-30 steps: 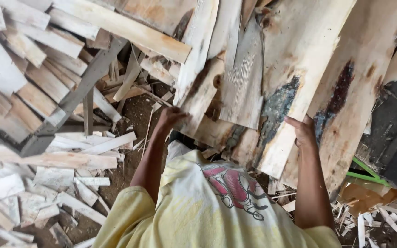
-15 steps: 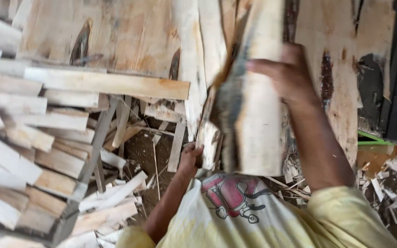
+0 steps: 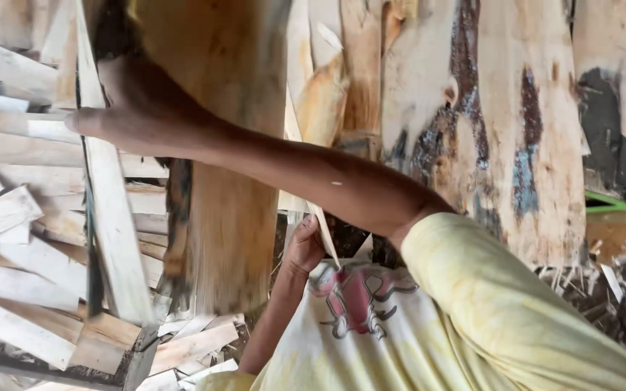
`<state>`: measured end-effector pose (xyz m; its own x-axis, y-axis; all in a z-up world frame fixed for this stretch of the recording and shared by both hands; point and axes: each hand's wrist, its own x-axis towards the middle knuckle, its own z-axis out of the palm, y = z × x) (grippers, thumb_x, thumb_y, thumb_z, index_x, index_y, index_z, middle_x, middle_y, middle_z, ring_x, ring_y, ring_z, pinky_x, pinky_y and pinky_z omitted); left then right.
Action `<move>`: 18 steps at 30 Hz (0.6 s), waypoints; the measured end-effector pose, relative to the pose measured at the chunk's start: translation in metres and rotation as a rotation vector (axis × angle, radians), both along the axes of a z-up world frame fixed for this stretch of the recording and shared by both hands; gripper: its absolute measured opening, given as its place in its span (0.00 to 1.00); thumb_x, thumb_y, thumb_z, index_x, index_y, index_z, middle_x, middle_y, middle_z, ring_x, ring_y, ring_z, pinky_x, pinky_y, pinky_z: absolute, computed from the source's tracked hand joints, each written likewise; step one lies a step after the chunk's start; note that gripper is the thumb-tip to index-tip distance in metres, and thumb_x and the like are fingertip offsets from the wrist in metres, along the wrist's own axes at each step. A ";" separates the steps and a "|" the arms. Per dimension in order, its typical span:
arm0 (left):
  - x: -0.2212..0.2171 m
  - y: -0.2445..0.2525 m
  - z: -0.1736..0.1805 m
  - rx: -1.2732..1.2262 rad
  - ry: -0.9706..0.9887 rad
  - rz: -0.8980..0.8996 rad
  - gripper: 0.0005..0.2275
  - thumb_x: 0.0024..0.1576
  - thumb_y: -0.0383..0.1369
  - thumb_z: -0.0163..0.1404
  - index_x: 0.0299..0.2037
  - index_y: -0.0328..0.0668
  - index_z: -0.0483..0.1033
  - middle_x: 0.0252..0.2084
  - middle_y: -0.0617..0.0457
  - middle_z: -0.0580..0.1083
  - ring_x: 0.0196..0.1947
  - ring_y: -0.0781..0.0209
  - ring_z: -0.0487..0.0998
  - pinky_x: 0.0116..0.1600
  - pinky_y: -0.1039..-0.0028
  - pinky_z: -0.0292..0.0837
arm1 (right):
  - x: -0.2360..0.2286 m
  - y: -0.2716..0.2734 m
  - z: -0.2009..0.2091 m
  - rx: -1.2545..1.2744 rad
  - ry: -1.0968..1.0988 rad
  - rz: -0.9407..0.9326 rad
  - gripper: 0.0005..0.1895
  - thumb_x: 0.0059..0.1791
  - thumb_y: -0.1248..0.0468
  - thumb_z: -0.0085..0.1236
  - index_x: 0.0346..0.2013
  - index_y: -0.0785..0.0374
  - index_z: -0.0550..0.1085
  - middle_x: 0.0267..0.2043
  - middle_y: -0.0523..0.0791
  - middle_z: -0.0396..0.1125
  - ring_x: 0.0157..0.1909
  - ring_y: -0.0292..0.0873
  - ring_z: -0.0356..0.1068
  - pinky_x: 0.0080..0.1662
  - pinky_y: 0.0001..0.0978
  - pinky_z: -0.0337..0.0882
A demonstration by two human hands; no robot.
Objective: The recorder is handling, measuring, and cutting thin wood slabs using a large industrial slicer or planer machine.
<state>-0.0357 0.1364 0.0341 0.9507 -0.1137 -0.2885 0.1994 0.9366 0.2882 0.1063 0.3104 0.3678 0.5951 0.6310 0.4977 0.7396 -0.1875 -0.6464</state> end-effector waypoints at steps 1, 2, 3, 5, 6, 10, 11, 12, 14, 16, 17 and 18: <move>0.008 0.006 0.021 -0.063 -0.010 -0.010 0.14 0.62 0.40 0.54 0.48 0.38 0.75 0.39 0.52 0.78 0.37 0.59 0.78 0.45 0.67 0.77 | 0.003 0.029 -0.021 -0.001 -0.169 -0.150 0.66 0.43 0.39 0.61 0.74 0.79 0.37 0.44 0.63 0.70 0.39 0.53 0.72 0.39 0.38 0.77; 0.009 0.008 0.004 -0.058 -0.020 0.005 0.14 0.62 0.40 0.54 0.48 0.38 0.75 0.39 0.52 0.78 0.37 0.59 0.78 0.45 0.67 0.77 | 0.003 0.031 -0.031 0.006 -0.178 -0.135 0.66 0.43 0.39 0.61 0.74 0.79 0.37 0.44 0.63 0.70 0.39 0.53 0.72 0.39 0.38 0.77; 0.003 0.008 -0.014 -0.077 -0.004 -0.066 0.14 0.62 0.41 0.52 0.47 0.37 0.76 0.36 0.53 0.77 0.35 0.60 0.77 0.41 0.70 0.75 | 0.001 0.032 -0.044 -0.263 0.219 0.020 0.55 0.46 0.39 0.60 0.67 0.83 0.54 0.53 0.67 0.70 0.48 0.64 0.73 0.48 0.51 0.75; -0.003 0.010 -0.053 -0.095 0.013 -0.119 0.16 0.61 0.42 0.51 0.46 0.36 0.78 0.34 0.54 0.77 0.32 0.62 0.76 0.37 0.72 0.73 | -0.003 0.017 -0.075 -0.536 0.610 0.197 0.49 0.50 0.38 0.60 0.59 0.88 0.71 0.61 0.71 0.69 0.57 0.74 0.73 0.57 0.64 0.74; -0.004 0.012 -0.073 -0.121 0.001 -0.150 0.15 0.64 0.42 0.50 0.46 0.35 0.78 0.34 0.54 0.77 0.30 0.63 0.74 0.34 0.74 0.70 | -0.004 0.003 -0.093 -0.559 0.536 0.243 0.49 0.48 0.37 0.61 0.64 0.80 0.65 0.65 0.68 0.62 0.64 0.66 0.65 0.62 0.54 0.67; -0.020 0.020 -0.060 -0.198 0.110 -0.004 0.13 0.67 0.43 0.47 0.41 0.43 0.76 0.38 0.54 0.78 0.29 0.64 0.72 0.31 0.74 0.66 | -0.002 -0.082 -0.146 -0.445 0.337 0.318 0.43 0.48 0.53 0.66 0.72 0.64 0.58 0.74 0.58 0.52 0.73 0.57 0.55 0.68 0.53 0.57; -0.026 0.023 -0.045 -0.198 0.122 0.013 0.13 0.67 0.43 0.47 0.41 0.43 0.76 0.38 0.54 0.78 0.29 0.64 0.72 0.31 0.74 0.66 | 0.008 -0.108 -0.160 -0.445 0.347 0.336 0.43 0.48 0.53 0.66 0.72 0.64 0.58 0.74 0.58 0.52 0.73 0.57 0.55 0.68 0.53 0.57; -0.031 0.025 -0.029 -0.178 0.171 0.051 0.13 0.65 0.45 0.46 0.39 0.46 0.75 0.37 0.54 0.79 0.29 0.63 0.74 0.31 0.72 0.68 | 0.018 -0.134 -0.175 -0.297 0.320 0.214 0.39 0.50 0.58 0.65 0.71 0.62 0.59 0.74 0.56 0.56 0.71 0.55 0.60 0.67 0.50 0.63; -0.031 0.027 -0.028 -0.152 0.212 0.081 0.12 0.62 0.46 0.45 0.38 0.49 0.75 0.36 0.54 0.79 0.30 0.61 0.75 0.31 0.71 0.70 | 0.046 -0.188 -0.199 -0.145 0.286 0.081 0.35 0.51 0.63 0.64 0.71 0.61 0.60 0.74 0.53 0.59 0.68 0.52 0.65 0.66 0.47 0.69; -0.029 0.023 -0.058 0.080 0.245 0.036 0.12 0.64 0.42 0.48 0.44 0.43 0.76 0.39 0.52 0.79 0.34 0.60 0.76 0.35 0.70 0.73 | 0.073 -0.250 -0.221 -0.092 0.355 -0.292 0.33 0.54 0.65 0.59 0.73 0.63 0.60 0.72 0.55 0.61 0.68 0.51 0.67 0.64 0.43 0.74; -0.025 0.017 -0.055 0.082 0.245 0.023 0.12 0.64 0.42 0.48 0.44 0.43 0.76 0.39 0.52 0.79 0.34 0.60 0.76 0.35 0.70 0.73 | 0.077 -0.277 -0.229 -0.089 0.356 -0.306 0.33 0.54 0.65 0.59 0.73 0.63 0.60 0.72 0.55 0.61 0.68 0.51 0.67 0.64 0.43 0.74; -0.021 0.011 -0.052 0.224 0.264 -0.021 0.12 0.65 0.40 0.49 0.49 0.40 0.76 0.44 0.51 0.79 0.40 0.60 0.77 0.42 0.69 0.74 | 0.081 -0.305 -0.237 -0.091 0.450 -0.484 0.35 0.52 0.64 0.60 0.72 0.63 0.60 0.73 0.55 0.58 0.68 0.52 0.66 0.63 0.43 0.73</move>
<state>-0.0567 0.1479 -0.0181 0.8381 -0.0387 -0.5441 0.3133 0.8507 0.4221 0.1871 0.0059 0.1313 0.9590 0.2680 0.0918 0.2197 -0.4989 -0.8383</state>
